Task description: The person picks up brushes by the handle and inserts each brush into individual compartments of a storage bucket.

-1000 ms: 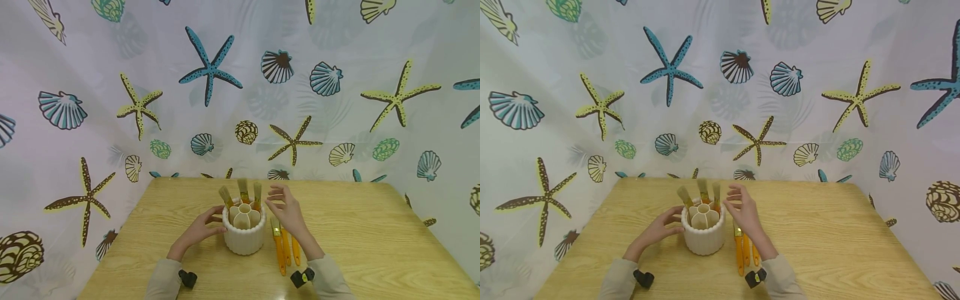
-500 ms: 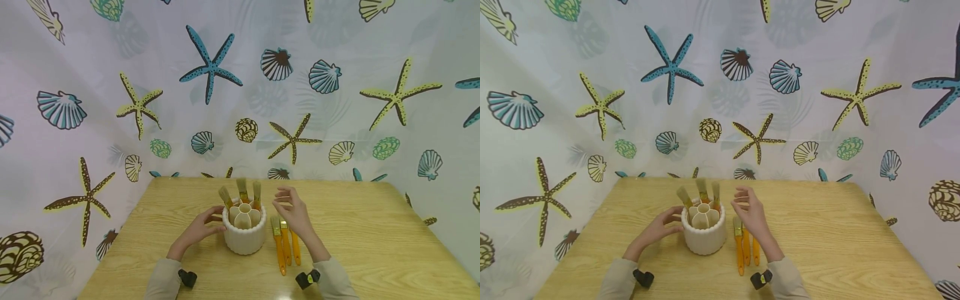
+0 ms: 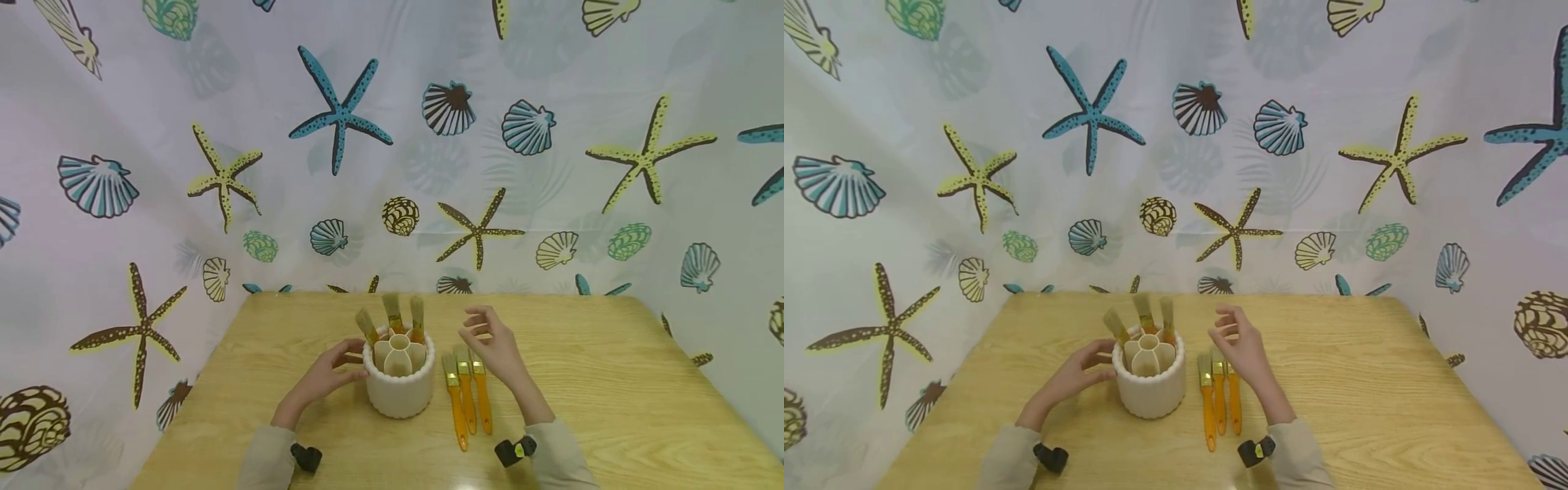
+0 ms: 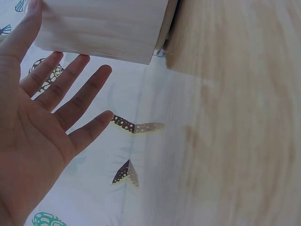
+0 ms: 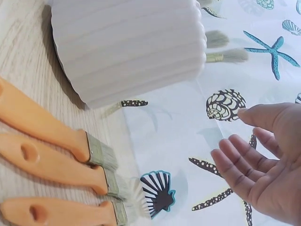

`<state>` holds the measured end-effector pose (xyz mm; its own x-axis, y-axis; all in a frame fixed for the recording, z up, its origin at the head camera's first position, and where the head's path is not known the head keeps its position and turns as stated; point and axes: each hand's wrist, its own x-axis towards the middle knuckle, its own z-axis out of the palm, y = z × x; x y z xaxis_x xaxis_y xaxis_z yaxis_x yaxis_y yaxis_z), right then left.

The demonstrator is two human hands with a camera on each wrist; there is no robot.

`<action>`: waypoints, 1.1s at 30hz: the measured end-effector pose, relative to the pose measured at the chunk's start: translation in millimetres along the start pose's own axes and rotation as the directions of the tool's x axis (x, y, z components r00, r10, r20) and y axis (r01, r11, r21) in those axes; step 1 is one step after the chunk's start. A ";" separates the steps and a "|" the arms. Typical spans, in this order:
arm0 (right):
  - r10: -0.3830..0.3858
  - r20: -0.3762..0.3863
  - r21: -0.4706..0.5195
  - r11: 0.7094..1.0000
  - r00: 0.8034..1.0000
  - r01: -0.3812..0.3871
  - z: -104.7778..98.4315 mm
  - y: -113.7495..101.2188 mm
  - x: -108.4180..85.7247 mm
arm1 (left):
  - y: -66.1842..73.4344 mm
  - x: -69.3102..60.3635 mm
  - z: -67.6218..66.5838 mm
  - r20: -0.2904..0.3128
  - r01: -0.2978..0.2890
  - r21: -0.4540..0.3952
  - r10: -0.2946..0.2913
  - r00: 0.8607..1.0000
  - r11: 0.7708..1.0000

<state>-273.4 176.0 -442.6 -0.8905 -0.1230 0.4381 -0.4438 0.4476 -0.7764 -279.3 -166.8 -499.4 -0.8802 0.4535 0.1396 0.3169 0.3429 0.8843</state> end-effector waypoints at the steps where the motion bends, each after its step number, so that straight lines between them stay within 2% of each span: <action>1: 0.011 0.014 -0.011 1.000 1.000 -0.011 -2.0 1.7 -0.5 | -0.2 -0.2 0.2 0.000 0.001 -0.001 -0.001 1.000 1.000; 9: 0.089 0.114 -0.092 0.993 0.989 -0.079 -13.9 9.8 -2.3 | -1.2 -1.1 0.2 -0.015 0.027 -0.004 -0.027 1.000 1.000; 16: 0.131 0.198 -0.149 0.984 0.972 -0.102 -18.1 17.7 -2.8 | 1.4 -1.7 0.3 -0.017 0.028 -0.009 -0.028 0.999 1.000; 20: 0.165 0.260 -0.159 0.979 0.951 -0.126 -20.0 19.0 -4.0 | 1.5 -1.3 0.6 -0.020 0.020 -0.003 -0.020 1.000 1.000; 27: 0.230 0.368 -0.197 0.966 0.901 -0.166 -23.5 19.3 -7.7 | 0.4 -1.5 1.3 -0.015 0.016 -0.019 -0.016 1.000 1.000; 33: 0.281 0.417 -0.218 0.954 0.864 -0.205 -23.4 18.7 -11.8 | -2.8 -1.3 1.4 -0.004 0.028 -0.024 -0.028 1.000 0.999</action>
<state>-268.8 206.5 -451.6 -0.9364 -0.3498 -0.0284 -0.2189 0.6454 -0.7318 -278.6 -167.2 -502.7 -0.8904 0.4399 0.1165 0.2835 0.3361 0.8982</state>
